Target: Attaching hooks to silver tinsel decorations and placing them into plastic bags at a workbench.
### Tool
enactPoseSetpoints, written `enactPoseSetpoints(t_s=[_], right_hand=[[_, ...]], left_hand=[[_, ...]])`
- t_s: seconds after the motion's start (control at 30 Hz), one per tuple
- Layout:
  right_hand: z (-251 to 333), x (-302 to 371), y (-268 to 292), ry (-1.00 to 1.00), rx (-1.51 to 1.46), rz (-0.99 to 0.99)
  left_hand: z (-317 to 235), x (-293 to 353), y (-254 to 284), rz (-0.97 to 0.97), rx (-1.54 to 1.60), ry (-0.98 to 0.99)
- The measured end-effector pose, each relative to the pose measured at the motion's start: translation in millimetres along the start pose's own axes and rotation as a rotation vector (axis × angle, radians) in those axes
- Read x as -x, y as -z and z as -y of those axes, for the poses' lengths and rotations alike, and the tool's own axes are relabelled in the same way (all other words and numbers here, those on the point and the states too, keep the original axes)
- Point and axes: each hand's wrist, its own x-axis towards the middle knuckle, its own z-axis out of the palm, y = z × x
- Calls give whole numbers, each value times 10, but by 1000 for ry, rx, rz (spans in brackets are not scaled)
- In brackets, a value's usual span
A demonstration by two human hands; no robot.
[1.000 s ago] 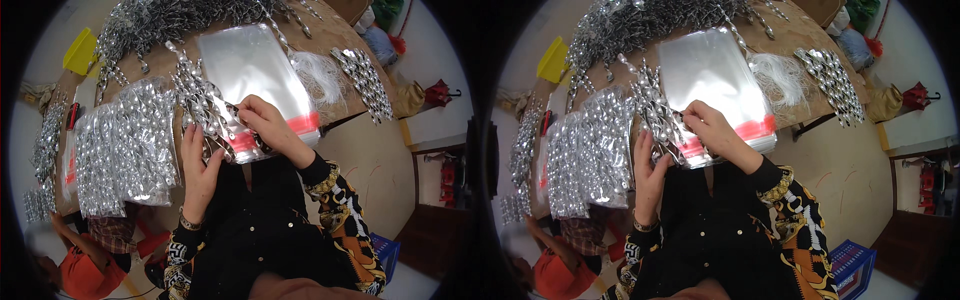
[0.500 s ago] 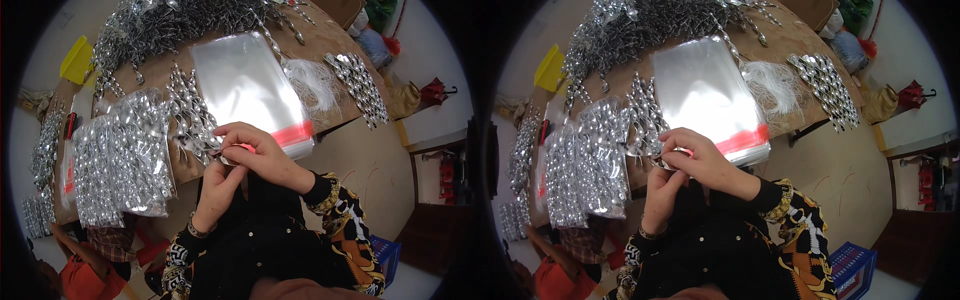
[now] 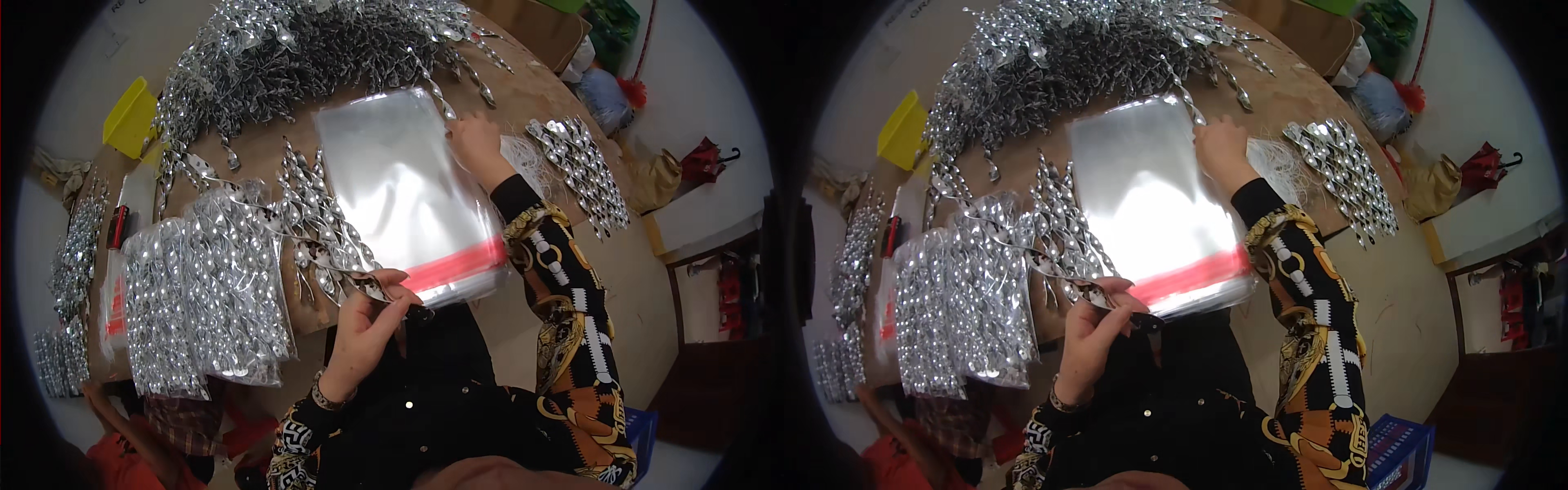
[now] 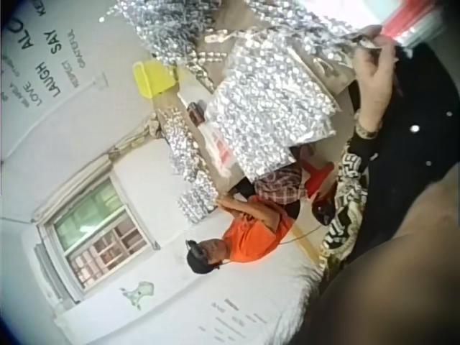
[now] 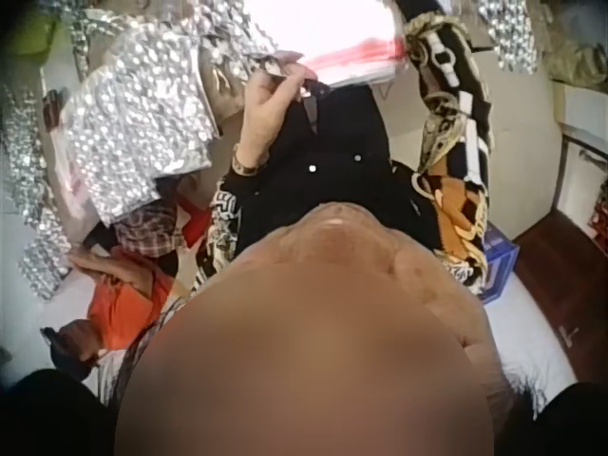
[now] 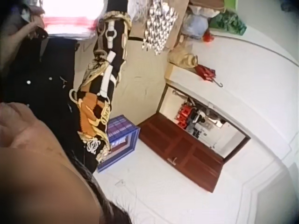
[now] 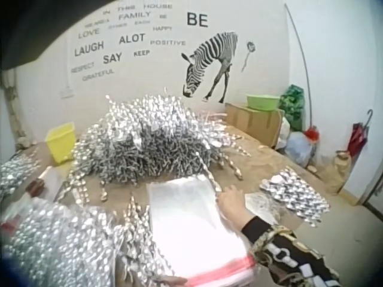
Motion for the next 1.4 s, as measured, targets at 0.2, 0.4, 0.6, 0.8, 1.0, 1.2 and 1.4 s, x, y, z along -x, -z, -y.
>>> enactPoseSetpoints(t_s=[0.2, 0.4, 0.6, 0.8, 1.0, 1.2, 1.4], right_hand=[[-54, -79, -73, -2, -9, -48], [-103, 279, 405, -2, -432, -202], [-212, 384, 655, -114, -1125, -131], [-598, -392, 578, -208, -1256, -265], [-885, -1577, 595, -230, -970, -311], [-559, -2363, 800, 3, -543, -450], [-267, -1745, 597, 181, -673, -614]], left_hand=[[-39, -24, -21, -49, 54, 23], [-38, -61, 78, 14, 25, 19], [27, -100, 147, 109, 16, -15], [-4, -177, 200, 189, 25, -44], [-52, -253, 236, 217, 110, 27], [-1, -306, 333, 213, 106, 49], [2, -322, 316, 177, 85, 25]])
